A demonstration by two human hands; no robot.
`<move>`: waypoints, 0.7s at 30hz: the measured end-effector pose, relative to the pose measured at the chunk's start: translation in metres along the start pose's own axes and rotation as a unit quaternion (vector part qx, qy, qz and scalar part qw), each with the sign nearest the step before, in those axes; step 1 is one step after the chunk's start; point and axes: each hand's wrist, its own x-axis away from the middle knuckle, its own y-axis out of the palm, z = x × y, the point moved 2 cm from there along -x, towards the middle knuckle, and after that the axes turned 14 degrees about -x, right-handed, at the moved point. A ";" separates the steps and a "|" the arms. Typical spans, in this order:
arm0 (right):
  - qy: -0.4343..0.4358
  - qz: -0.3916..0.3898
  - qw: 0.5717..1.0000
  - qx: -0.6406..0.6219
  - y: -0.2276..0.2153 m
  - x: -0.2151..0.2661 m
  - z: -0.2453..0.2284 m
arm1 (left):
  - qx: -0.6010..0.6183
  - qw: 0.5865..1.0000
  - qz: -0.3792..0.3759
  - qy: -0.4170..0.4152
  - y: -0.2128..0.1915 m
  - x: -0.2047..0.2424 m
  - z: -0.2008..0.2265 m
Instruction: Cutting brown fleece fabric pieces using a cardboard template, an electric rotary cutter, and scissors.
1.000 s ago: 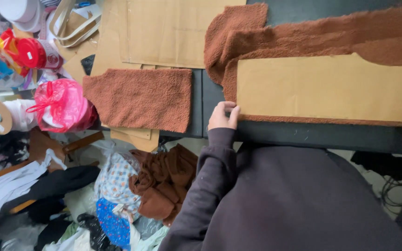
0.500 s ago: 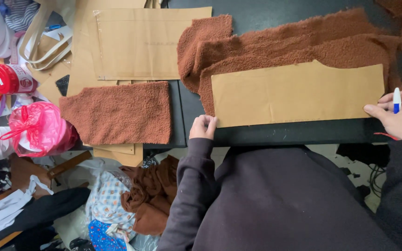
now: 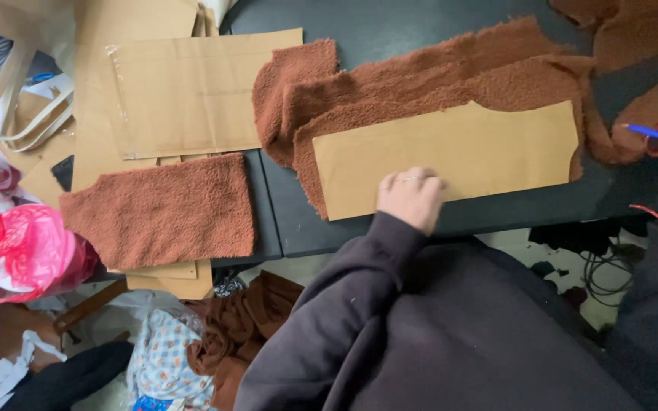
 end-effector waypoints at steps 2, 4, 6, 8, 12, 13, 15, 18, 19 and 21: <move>0.002 0.017 1.000 -0.025 0.000 -0.001 -0.006 | -0.034 0.996 -0.041 0.067 0.030 -0.034 0.040; 0.011 0.037 0.998 -0.046 0.009 0.007 -0.039 | -0.063 0.985 -0.088 0.136 0.061 -0.058 0.075; -0.024 0.043 0.996 -0.069 0.031 0.013 -0.103 | -0.086 0.981 -0.054 0.165 0.087 -0.078 0.100; -0.043 0.027 0.996 -0.070 0.044 0.016 -0.104 | -0.098 0.981 -0.051 0.162 0.096 -0.086 0.105; -0.081 -0.026 0.994 -0.067 0.060 0.017 -0.089 | -0.112 0.978 -0.076 0.158 0.098 -0.092 0.102; -0.078 -0.023 0.994 -0.068 0.060 0.016 -0.090 | -0.112 0.977 -0.078 0.161 0.096 -0.094 0.100; -0.072 -0.031 0.996 -0.032 0.062 0.014 -0.092 | -0.095 0.979 -0.089 0.157 0.090 -0.098 0.097; -0.086 -0.039 0.995 -0.004 0.064 0.012 -0.086 | -0.103 0.976 -0.109 0.156 0.086 -0.101 0.095; -0.085 -0.041 0.995 -0.005 0.065 0.012 -0.086 | -0.103 0.976 -0.110 0.155 0.086 -0.102 0.094; -0.107 -0.050 0.993 0.012 0.064 0.015 -0.087 | -0.109 0.975 -0.119 0.154 0.084 -0.102 0.093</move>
